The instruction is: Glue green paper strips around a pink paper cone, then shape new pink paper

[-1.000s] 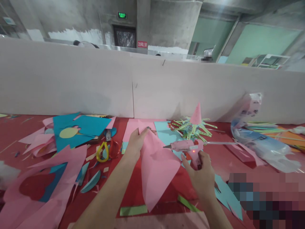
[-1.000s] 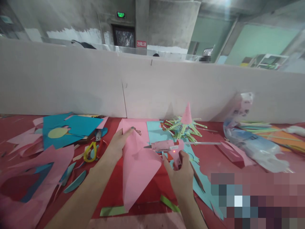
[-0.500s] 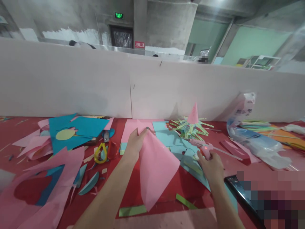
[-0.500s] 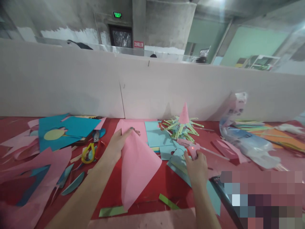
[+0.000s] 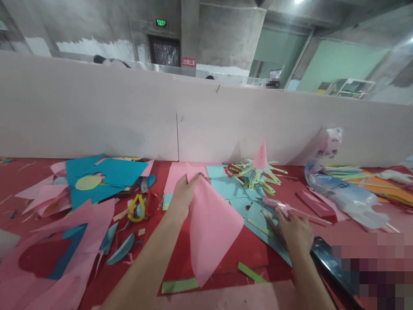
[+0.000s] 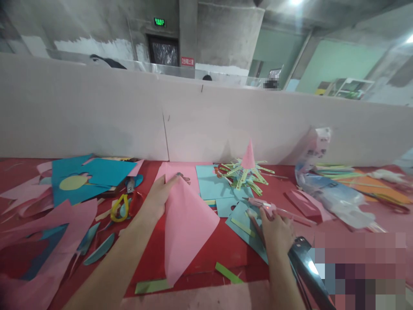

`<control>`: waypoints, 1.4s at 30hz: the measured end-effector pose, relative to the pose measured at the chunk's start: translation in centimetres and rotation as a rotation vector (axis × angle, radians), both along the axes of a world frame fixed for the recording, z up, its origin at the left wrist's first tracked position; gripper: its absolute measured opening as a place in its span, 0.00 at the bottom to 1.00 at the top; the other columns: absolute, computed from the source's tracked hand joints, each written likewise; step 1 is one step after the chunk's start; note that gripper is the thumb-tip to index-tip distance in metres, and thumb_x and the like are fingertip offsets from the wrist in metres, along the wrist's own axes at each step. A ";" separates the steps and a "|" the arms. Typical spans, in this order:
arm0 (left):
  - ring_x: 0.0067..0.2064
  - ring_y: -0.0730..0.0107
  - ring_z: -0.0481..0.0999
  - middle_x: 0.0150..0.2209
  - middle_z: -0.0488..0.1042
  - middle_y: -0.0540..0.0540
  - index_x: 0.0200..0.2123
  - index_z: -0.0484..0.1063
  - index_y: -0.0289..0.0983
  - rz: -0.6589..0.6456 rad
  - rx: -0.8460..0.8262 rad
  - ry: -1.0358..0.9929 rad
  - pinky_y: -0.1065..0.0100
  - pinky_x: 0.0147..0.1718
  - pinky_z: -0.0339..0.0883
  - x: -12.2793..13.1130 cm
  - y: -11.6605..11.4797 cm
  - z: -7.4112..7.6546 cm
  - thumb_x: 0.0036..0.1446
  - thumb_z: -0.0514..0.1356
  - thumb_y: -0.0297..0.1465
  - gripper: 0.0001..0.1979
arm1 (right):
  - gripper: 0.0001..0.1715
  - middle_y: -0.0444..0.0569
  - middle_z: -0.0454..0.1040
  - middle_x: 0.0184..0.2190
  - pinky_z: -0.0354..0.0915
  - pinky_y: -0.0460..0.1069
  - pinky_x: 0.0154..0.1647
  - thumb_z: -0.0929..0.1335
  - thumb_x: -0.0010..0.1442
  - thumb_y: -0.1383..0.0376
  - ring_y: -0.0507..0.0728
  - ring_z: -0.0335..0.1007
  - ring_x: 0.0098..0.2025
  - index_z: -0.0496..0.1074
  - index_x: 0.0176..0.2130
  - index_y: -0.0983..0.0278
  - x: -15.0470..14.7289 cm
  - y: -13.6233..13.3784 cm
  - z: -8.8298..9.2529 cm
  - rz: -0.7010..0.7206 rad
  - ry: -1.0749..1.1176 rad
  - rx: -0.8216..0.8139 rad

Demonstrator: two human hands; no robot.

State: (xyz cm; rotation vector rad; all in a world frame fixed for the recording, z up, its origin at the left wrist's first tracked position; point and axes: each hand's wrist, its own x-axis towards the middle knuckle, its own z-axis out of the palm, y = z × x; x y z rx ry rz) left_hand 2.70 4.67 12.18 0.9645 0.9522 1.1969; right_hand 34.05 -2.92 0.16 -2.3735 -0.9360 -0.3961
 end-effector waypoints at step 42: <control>0.37 0.62 0.75 0.38 0.77 0.42 0.34 0.75 0.36 0.145 0.256 0.276 0.68 0.35 0.66 -1.5 -0.5 1.2 0.51 0.56 0.38 0.14 | 0.08 0.53 0.65 0.54 0.62 0.48 0.14 0.64 0.54 0.64 0.56 0.73 0.23 0.72 0.28 0.63 -21.8 -3.8 12.6 1.102 -0.401 -0.328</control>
